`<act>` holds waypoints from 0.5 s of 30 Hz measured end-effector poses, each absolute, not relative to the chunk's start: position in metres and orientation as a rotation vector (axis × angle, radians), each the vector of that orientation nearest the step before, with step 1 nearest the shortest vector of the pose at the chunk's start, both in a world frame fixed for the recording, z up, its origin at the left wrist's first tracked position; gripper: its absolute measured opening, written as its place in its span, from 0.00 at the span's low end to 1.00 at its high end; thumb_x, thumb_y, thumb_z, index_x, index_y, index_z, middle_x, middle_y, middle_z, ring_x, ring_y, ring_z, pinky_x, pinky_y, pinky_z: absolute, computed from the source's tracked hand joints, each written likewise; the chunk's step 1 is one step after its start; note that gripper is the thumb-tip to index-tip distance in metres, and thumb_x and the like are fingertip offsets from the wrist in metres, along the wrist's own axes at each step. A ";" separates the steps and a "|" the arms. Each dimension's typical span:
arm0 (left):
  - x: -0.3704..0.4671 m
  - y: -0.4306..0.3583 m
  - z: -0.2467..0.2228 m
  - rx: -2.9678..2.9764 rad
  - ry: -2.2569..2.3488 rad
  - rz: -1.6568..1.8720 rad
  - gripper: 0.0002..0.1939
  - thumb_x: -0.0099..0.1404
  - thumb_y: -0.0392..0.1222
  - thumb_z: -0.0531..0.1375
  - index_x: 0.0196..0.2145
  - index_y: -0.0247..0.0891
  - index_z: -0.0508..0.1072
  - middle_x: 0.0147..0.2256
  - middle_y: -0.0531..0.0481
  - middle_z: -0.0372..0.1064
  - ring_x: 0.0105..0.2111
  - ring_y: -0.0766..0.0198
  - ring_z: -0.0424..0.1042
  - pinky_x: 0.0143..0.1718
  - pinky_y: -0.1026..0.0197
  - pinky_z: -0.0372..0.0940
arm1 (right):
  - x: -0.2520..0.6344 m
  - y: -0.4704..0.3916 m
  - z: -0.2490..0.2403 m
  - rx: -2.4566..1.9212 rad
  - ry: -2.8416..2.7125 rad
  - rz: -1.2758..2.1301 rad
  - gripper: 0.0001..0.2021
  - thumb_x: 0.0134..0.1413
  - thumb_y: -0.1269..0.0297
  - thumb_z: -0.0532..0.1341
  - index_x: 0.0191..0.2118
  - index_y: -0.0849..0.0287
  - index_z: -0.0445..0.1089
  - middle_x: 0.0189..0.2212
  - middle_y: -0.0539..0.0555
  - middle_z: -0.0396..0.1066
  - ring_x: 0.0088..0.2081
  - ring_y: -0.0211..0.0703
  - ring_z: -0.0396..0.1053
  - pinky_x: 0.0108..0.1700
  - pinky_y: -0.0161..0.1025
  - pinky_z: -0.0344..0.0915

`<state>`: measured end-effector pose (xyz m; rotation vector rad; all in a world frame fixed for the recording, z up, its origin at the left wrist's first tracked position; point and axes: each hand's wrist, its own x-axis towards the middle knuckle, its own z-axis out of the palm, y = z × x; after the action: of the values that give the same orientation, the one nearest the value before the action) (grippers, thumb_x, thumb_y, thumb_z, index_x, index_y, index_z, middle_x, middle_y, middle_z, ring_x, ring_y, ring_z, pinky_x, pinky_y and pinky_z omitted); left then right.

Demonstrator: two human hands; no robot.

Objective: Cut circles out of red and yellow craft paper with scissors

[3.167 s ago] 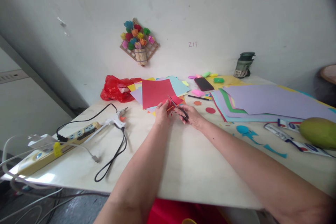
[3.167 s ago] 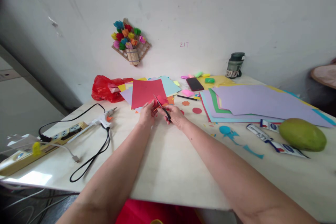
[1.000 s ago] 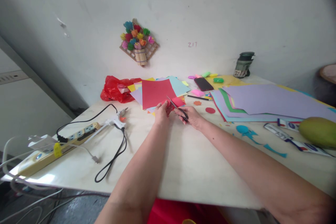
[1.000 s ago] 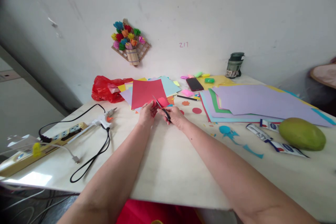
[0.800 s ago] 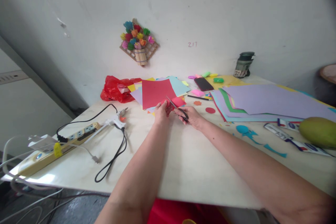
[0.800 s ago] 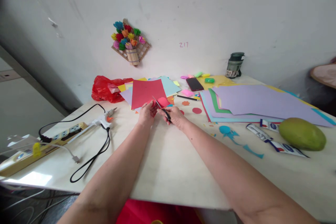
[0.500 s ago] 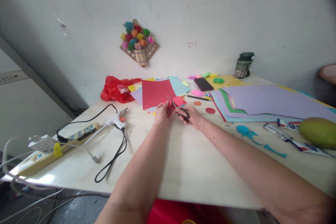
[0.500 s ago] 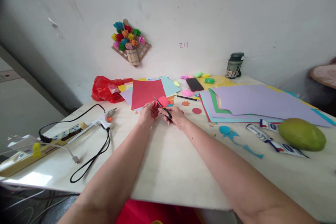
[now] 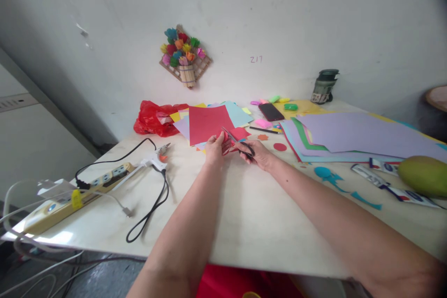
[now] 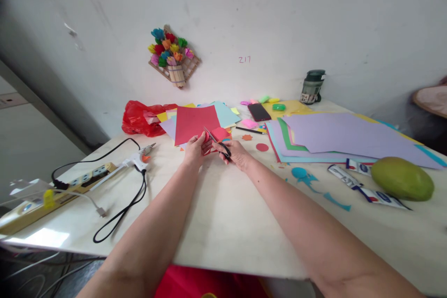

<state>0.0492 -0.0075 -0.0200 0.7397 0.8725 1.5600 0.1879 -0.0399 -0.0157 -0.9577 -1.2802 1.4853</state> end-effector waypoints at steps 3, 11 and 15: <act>0.047 -0.009 -0.019 0.808 0.813 1.498 0.17 0.48 0.43 0.72 0.23 0.36 0.66 0.24 0.47 0.72 0.24 0.62 0.74 0.30 0.60 0.69 | 0.192 -0.039 -0.013 -0.983 -1.270 1.480 0.20 0.36 0.52 0.71 0.24 0.61 0.66 0.13 0.45 0.62 0.15 0.28 0.55 0.14 0.28 0.50; 0.040 -0.008 -0.021 0.875 0.699 1.415 0.19 0.45 0.43 0.73 0.23 0.35 0.65 0.24 0.46 0.72 0.28 0.58 0.76 0.37 0.56 0.70 | 0.210 -0.027 -0.016 -0.952 -1.441 1.485 0.18 0.38 0.53 0.70 0.26 0.63 0.68 0.14 0.45 0.62 0.14 0.28 0.55 0.14 0.28 0.50; 0.039 -0.007 -0.022 0.889 0.668 1.374 0.19 0.45 0.42 0.73 0.24 0.35 0.65 0.24 0.48 0.72 0.27 0.59 0.76 0.37 0.56 0.70 | 0.217 -0.025 -0.015 -0.973 -1.504 1.476 0.18 0.39 0.52 0.69 0.24 0.62 0.66 0.15 0.46 0.62 0.14 0.28 0.55 0.15 0.29 0.50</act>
<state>0.0391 -0.0074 -0.0216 0.8892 0.6682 1.3741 0.2172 -0.0250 -0.0150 -0.9731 -1.5039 1.4759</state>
